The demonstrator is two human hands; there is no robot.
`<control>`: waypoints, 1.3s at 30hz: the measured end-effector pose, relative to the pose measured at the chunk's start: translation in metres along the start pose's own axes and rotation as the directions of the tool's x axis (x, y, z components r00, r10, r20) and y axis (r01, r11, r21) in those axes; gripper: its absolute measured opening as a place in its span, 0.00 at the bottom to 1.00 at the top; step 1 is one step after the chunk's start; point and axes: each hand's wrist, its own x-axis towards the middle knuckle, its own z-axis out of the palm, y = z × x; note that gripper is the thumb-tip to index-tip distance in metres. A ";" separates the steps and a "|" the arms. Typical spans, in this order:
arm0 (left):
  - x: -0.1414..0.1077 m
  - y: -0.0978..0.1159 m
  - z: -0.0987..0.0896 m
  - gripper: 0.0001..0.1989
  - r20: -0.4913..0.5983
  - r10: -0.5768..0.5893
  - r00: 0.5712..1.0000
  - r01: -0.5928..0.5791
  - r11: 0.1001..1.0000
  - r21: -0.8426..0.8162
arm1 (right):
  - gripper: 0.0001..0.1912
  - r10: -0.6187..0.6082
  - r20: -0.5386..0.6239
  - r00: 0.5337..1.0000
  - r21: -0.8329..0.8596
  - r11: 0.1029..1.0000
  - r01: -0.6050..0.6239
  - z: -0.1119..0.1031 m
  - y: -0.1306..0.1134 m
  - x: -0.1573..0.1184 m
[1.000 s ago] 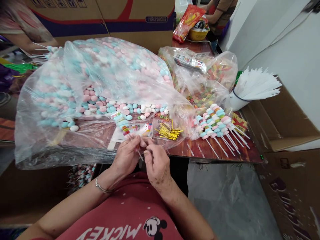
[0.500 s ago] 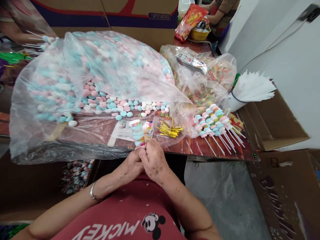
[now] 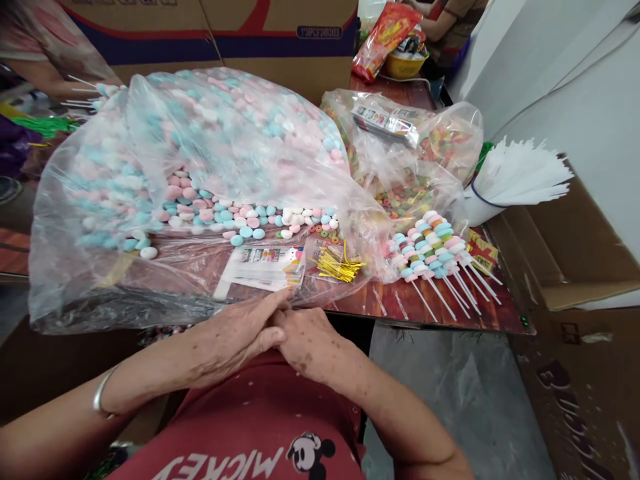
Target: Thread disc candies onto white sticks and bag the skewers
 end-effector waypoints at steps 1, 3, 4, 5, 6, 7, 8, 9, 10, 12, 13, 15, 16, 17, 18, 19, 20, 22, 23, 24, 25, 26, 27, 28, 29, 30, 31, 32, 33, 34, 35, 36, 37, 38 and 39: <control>0.002 -0.003 0.000 0.26 0.077 -0.015 0.997 0.018 0.999 -0.026 | 0.08 -0.035 0.016 0.999 -0.048 0.998 0.036 0.000 0.002 -0.002; 0.006 -0.006 -0.002 0.25 0.177 0.006 0.984 0.015 0.993 -0.117 | 0.09 -0.100 0.003 0.995 -0.126 0.987 0.099 0.001 0.005 -0.006; 0.008 -0.008 -0.003 0.24 0.207 0.024 0.978 0.013 0.984 -0.177 | 0.09 -0.133 -0.033 0.991 -0.162 0.979 0.126 0.001 0.007 -0.008; 0.011 -0.010 -0.004 0.22 0.235 0.032 0.971 0.027 0.969 -0.244 | 0.10 -0.164 -0.080 0.983 -0.206 0.968 0.145 0.000 0.008 -0.010; 0.014 -0.012 -0.005 0.20 0.262 0.032 0.965 0.055 0.946 -0.319 | 0.12 -0.193 -0.129 0.973 -0.260 0.953 0.155 -0.002 0.008 -0.012; 0.017 -0.015 -0.006 0.19 0.289 0.030 0.957 0.092 0.912 -0.400 | 0.13 -0.220 -0.174 0.960 -0.320 0.934 0.156 -0.005 0.008 -0.013; 0.020 -0.018 -0.005 0.19 0.316 0.030 0.948 0.133 0.867 -0.481 | 0.14 -0.247 -0.205 0.947 -0.381 0.911 0.155 -0.008 0.008 -0.014; 0.023 -0.022 -0.004 0.19 0.342 0.027 0.939 0.179 0.811 -0.557 | 0.15 -0.275 -0.221 0.936 -0.438 0.885 0.156 -0.012 0.008 -0.014; 0.026 -0.027 -0.003 0.20 0.369 0.027 0.929 0.228 0.745 -0.627 | 0.14 -0.302 -0.229 0.926 -0.485 0.860 0.160 -0.015 0.008 -0.014; 0.029 -0.036 0.002 0.23 0.448 0.032 0.893 0.347 0.585 -0.733 | 0.12 -0.366 -0.236 0.900 -0.544 0.817 0.190 -0.022 0.009 -0.012; 0.030 -0.039 0.004 0.23 0.497 0.034 0.867 0.416 0.501 -0.759 | 0.12 -0.400 -0.241 0.884 -0.560 0.801 0.210 -0.024 0.010 -0.012; 0.032 -0.043 0.007 0.22 0.578 0.050 0.814 0.525 0.361 -0.771 | 0.12 -0.447 -0.254 0.858 -0.574 0.783 0.238 -0.027 0.012 -0.012; 0.032 -0.044 0.008 0.21 0.605 0.065 0.793 0.559 0.316 -0.766 | 0.13 -0.460 -0.255 0.851 -0.575 0.779 0.249 -0.028 0.013 -0.012; 0.033 -0.044 0.009 0.21 0.625 0.082 0.776 0.582 0.290 -0.760 | 0.13 -0.468 -0.253 0.847 -0.573 0.777 0.258 -0.029 0.014 -0.013; 0.033 -0.044 0.008 0.21 0.638 0.098 0.763 0.596 0.273 -0.755 | 0.13 -0.472 -0.250 0.845 -0.570 0.778 0.266 -0.030 0.015 -0.013; 0.034 -0.044 0.008 0.21 0.650 0.114 0.752 0.608 0.262 -0.750 | 0.13 -0.472 -0.248 0.846 -0.565 0.780 0.269 -0.030 0.016 -0.014; 0.035 -0.043 0.007 0.21 0.659 0.122 0.742 0.617 0.258 -0.743 | 0.13 -0.469 -0.248 0.847 -0.561 0.783 0.269 -0.031 0.017 -0.014; 0.036 -0.042 0.006 0.20 0.664 0.098 0.741 0.623 0.269 -0.735 | 0.12 -0.460 -0.255 0.850 -0.553 0.791 0.262 -0.032 0.020 -0.014; 0.037 -0.042 0.007 0.19 0.657 0.070 0.751 0.618 0.275 -0.736 | 0.13 -0.450 -0.257 0.855 -0.550 0.796 0.254 -0.032 0.022 -0.014; 0.037 -0.041 0.007 0.18 0.641 0.035 0.767 0.610 0.272 -0.744 | 0.13 -0.437 -0.255 0.863 -0.545 0.802 0.244 -0.033 0.025 -0.014; 0.038 -0.040 0.008 0.17 0.617 -0.001 0.787 0.597 0.256 -0.760 | 0.14 -0.418 -0.255 0.872 -0.541 0.809 0.230 -0.034 0.027 -0.013; 0.039 -0.040 0.010 0.17 0.587 -0.039 0.809 0.579 0.225 -0.784 | 0.14 -0.395 -0.256 0.882 -0.538 0.816 0.210 -0.036 0.029 -0.013; 0.039 -0.040 0.011 0.17 0.557 -0.071 0.827 0.559 0.188 -0.807 | 0.13 -0.374 -0.261 0.890 -0.537 0.822 0.188 -0.037 0.031 -0.014; 0.039 -0.040 0.013 0.17 0.532 -0.093 0.841 0.541 0.153 -0.827 | 0.13 -0.361 -0.265 0.894 -0.540 0.823 0.173 -0.038 0.033 -0.014; 0.039 -0.040 0.015 0.18 0.516 -0.106 0.850 0.526 0.124 -0.841 | 0.14 -0.360 -0.268 0.893 -0.547 0.821 0.166 -0.040 0.034 -0.014; 0.039 -0.040 0.016 0.18 0.507 -0.108 0.855 0.517 0.104 -0.850 | 0.16 -0.369 -0.268 0.890 -0.556 0.814 0.170 -0.040 0.034 -0.015; 0.038 -0.040 0.018 0.19 0.505 -0.102 0.857 0.513 0.091 -0.853 | 0.17 -0.384 -0.262 0.885 -0.564 0.805 0.183 -0.040 0.034 -0.015; 0.037 -0.040 0.018 0.19 0.509 -0.096 0.855 0.516 0.084 -0.852 | 0.17 -0.402 -0.255 0.879 -0.569 0.798 0.200 -0.039 0.033 -0.015; 0.037 -0.041 0.018 0.19 0.515 -0.093 0.852 0.522 0.083 -0.849 | 0.17 -0.418 -0.253 0.873 -0.570 0.793 0.215 -0.037 0.032 -0.014; 0.036 -0.040 0.018 0.18 0.521 -0.093 0.848 0.529 0.091 -0.844 | 0.16 -0.426 -0.255 0.868 -0.566 0.794 0.223 -0.034 0.031 -0.014; 0.035 -0.040 0.016 0.18 0.526 -0.091 0.846 0.534 0.119 -0.837 | 0.15 -0.427 -0.261 0.865 -0.560 0.797 0.225 -0.031 0.030 -0.013; 0.034 -0.040 0.015 0.18 0.529 -0.082 0.845 0.535 0.177 -0.826 | 0.14 -0.422 -0.267 0.867 -0.552 0.804 0.221 -0.029 0.029 -0.012; 0.034 -0.039 0.014 0.18 0.525 -0.071 0.848 0.523 0.275 -0.807 | 0.15 -0.408 -0.271 0.872 -0.543 0.813 0.211 -0.027 0.028 -0.011; 0.033 -0.039 0.013 0.17 0.498 -0.071 0.864 0.480 0.413 -0.774 | 0.15 -0.383 -0.271 0.883 -0.533 0.823 0.194 -0.025 0.026 -0.010; 0.033 -0.038 0.012 0.16 0.433 -0.086 0.897 0.400 0.574 -0.715 | 0.16 -0.350 -0.276 0.895 -0.522 0.837 0.166 -0.024 0.025 -0.009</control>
